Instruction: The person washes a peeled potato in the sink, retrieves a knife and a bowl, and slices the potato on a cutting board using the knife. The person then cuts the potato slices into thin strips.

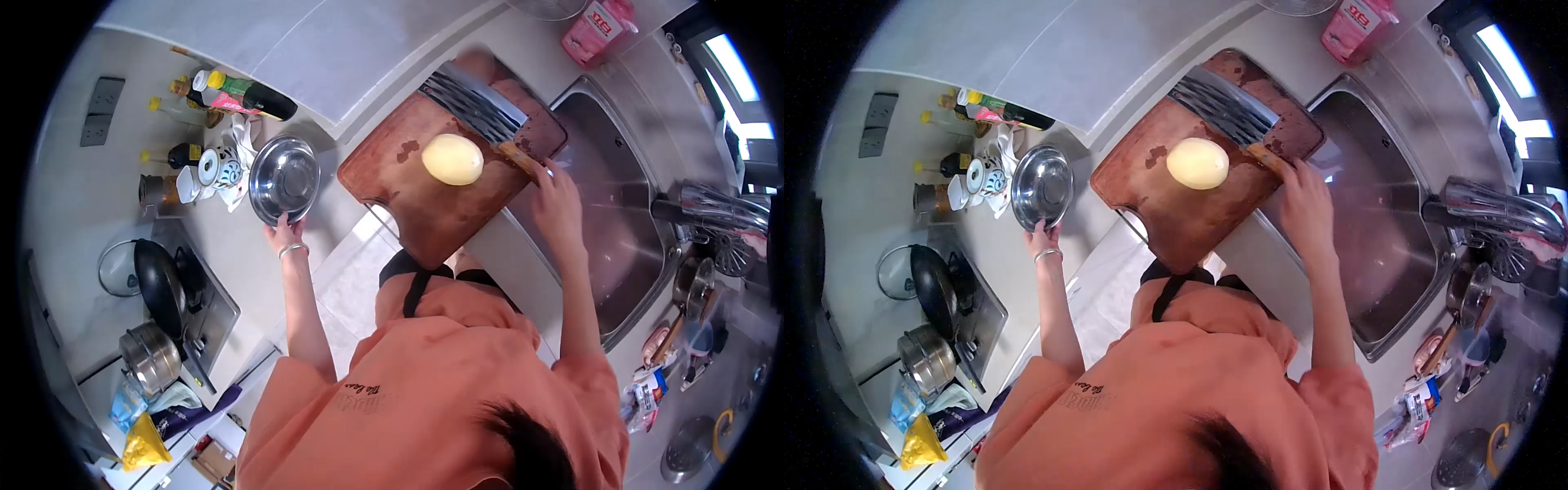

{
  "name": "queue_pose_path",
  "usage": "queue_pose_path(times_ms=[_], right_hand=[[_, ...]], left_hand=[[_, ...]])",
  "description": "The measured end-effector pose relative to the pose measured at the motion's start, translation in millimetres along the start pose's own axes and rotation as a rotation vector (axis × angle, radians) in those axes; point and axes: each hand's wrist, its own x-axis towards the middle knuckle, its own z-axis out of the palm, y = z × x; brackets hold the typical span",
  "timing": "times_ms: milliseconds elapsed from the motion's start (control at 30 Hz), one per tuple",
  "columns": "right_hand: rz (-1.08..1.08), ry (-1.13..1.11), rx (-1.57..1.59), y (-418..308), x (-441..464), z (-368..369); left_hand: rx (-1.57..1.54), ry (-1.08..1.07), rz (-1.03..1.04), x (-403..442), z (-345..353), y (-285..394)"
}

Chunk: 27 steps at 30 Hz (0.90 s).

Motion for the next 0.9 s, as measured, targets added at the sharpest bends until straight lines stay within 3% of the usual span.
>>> queue_pose_path(times_ms=[100,167,200,267,333,367,433,667,900], right_hand=[[-0.066,-0.055,-0.012,7,28,37],[-0.075,-0.124,0.000,8,41,49],[-0.081,-0.116,-0.021,7,45,52],[-0.048,-0.129,-0.021,9,53,61],[-0.008,-0.150,-0.021,9,57,66],[0.025,-0.157,-0.035,10,60,65],[0.047,-0.155,-0.023,11,60,55],[0.063,-0.162,-0.118,15,48,10],[0.118,-0.064,-0.066,-21,10,-16]], left_hand=[[0.003,0.032,-0.035,-16,10,10],[0.406,0.418,0.130,-27,12,14],[0.517,0.437,0.444,-48,22,11],[0.739,-0.029,1.068,-86,43,4],[0.972,-0.547,1.108,-162,98,22],[0.931,-0.714,1.302,-171,118,8],[1.066,-0.771,1.423,-212,156,7],[1.184,-1.076,1.354,-185,197,-12],[1.080,-1.375,1.385,-164,144,4]])
